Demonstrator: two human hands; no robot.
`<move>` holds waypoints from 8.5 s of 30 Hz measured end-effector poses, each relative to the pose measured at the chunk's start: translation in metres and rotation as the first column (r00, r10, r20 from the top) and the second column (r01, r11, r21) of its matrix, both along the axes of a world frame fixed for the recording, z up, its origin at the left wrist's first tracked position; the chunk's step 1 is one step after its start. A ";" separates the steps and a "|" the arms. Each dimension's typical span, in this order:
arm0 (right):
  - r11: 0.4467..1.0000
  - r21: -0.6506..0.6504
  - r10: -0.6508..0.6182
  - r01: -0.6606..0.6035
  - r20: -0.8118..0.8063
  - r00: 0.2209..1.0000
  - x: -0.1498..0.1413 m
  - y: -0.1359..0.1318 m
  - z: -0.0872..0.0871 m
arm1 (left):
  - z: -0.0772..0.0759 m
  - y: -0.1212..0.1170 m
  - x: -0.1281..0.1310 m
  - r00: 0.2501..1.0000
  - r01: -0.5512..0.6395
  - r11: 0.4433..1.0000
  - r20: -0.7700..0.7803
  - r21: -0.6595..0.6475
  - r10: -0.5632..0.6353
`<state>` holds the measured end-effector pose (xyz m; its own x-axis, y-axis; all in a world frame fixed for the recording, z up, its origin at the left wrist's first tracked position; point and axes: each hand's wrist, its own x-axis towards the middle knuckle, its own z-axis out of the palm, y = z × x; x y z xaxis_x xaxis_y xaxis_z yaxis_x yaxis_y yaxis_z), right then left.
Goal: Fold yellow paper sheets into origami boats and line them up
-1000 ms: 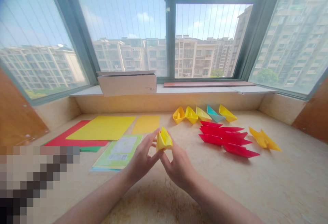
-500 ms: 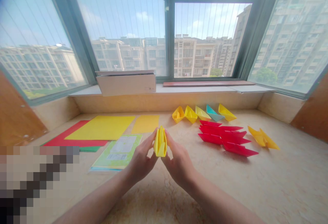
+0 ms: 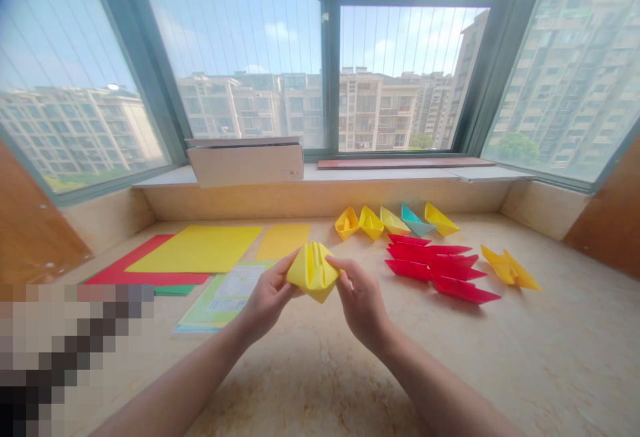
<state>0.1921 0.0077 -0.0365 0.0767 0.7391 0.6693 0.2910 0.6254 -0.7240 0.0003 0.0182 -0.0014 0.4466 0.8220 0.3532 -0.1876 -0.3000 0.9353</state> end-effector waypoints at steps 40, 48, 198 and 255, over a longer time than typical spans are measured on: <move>0.785 -0.321 0.390 -0.530 -0.408 0.825 0.006 -0.002 0.032 | 0.003 -0.007 0.011 0.988 0.108 0.948 0.137 -0.298 -0.069; 0.825 -0.322 0.377 -0.464 -0.297 0.877 0.005 -0.002 0.024 | 0.001 -0.006 0.010 0.999 0.051 0.982 0.017 -0.181 -0.048; 0.861 -0.391 0.254 -0.326 -0.225 0.941 0.020 -0.012 0.039 | 0.002 -0.005 0.008 0.996 -0.091 0.994 -0.020 -0.062 0.090; 0.928 -0.313 0.231 -0.203 0.055 0.971 0.024 -0.014 0.037 | -0.003 0.011 -0.007 0.922 -0.262 0.959 -0.265 0.111 0.283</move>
<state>0.2160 -0.0061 0.0010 -0.1579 0.8994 0.4076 0.2447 0.4355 -0.8663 -0.0065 0.0290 -0.0049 0.2969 0.9028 0.3110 0.1726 -0.3711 0.9124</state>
